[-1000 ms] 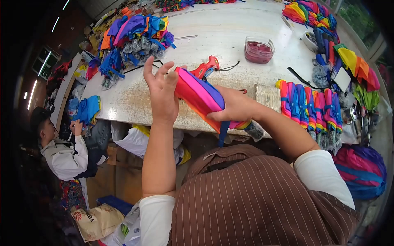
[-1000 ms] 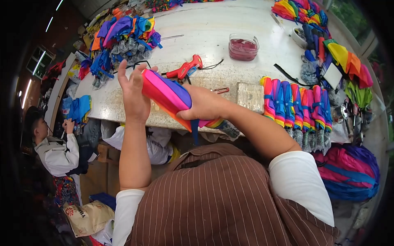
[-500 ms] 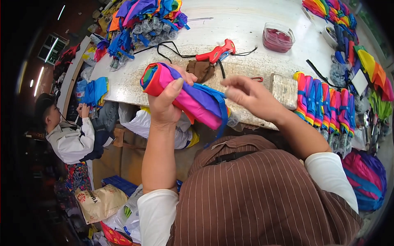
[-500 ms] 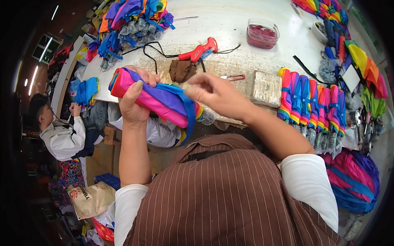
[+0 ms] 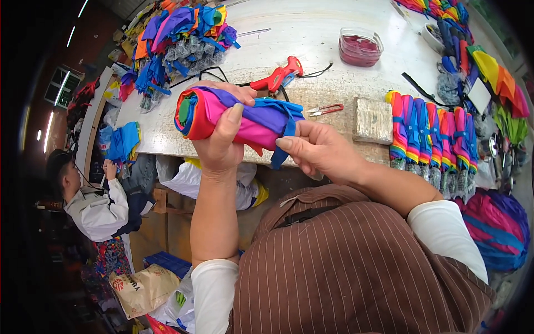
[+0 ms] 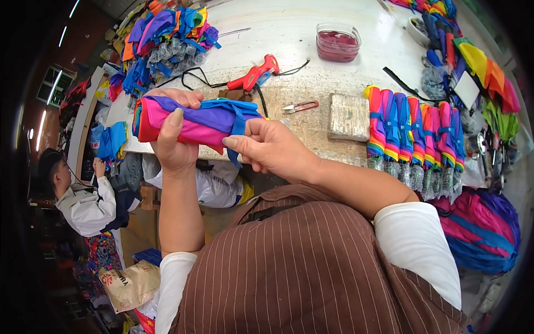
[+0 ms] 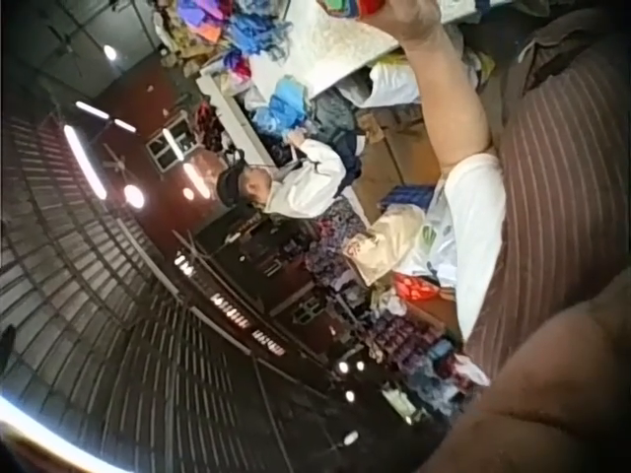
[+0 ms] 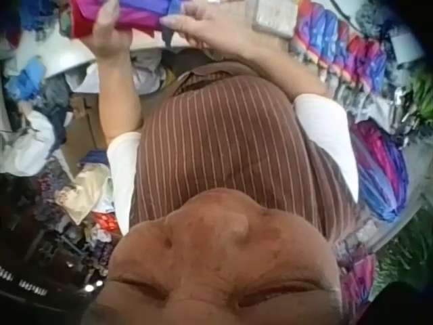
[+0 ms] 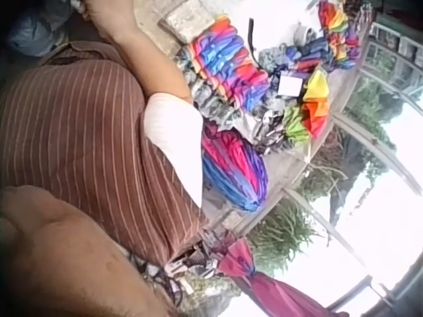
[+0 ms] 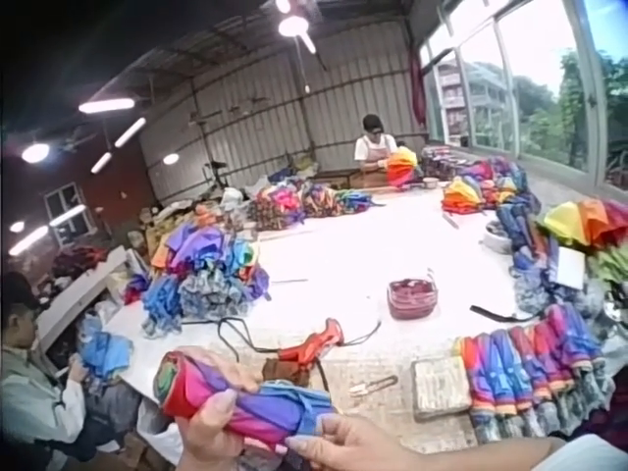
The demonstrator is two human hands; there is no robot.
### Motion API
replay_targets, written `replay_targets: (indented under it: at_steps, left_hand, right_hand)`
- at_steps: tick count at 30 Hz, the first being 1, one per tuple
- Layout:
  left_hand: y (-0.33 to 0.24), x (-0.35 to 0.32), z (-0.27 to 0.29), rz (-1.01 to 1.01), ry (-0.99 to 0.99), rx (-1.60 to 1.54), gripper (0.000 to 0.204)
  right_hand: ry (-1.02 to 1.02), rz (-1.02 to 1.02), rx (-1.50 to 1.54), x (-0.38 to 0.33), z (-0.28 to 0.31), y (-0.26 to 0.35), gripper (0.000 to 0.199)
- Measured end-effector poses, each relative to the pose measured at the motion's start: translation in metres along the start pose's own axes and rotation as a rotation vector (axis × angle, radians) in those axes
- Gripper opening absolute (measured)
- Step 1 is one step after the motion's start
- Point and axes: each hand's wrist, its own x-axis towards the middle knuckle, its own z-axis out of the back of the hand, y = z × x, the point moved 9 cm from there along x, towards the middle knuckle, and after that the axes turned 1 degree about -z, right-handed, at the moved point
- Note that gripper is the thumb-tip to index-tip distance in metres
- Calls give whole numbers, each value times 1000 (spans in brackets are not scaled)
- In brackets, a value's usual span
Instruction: Folding and rolling rainbow-colored umbrellas at a production workstation.
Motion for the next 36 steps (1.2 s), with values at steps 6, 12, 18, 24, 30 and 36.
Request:
replay_targets:
  at_steps: [6,12,18,24,30,36]
  left_hand:
    - [3,3,-1,-16,4,-58,30]
    - [22,1,1,97,-319,-91,22]
    - [53,-20,-11,449,-339,-810,33]
    - [59,-33,-4,436,-296,-717,29]
    - [75,-50,12,499,-318,-647,26]
    - [102,-67,54,528,-516,-231,13]
  right_hand:
    - [15,64,28,-6,6,7,21]
    - [355,-10,-75,4,-49,-24,18]
    - [229,113,199,22,13,-35,22]
    - [134,261,233,48,52,-9,27]
    - [-19,288,226,51,73,3,15]
    - [-77,972,-830,1,22,42,12]
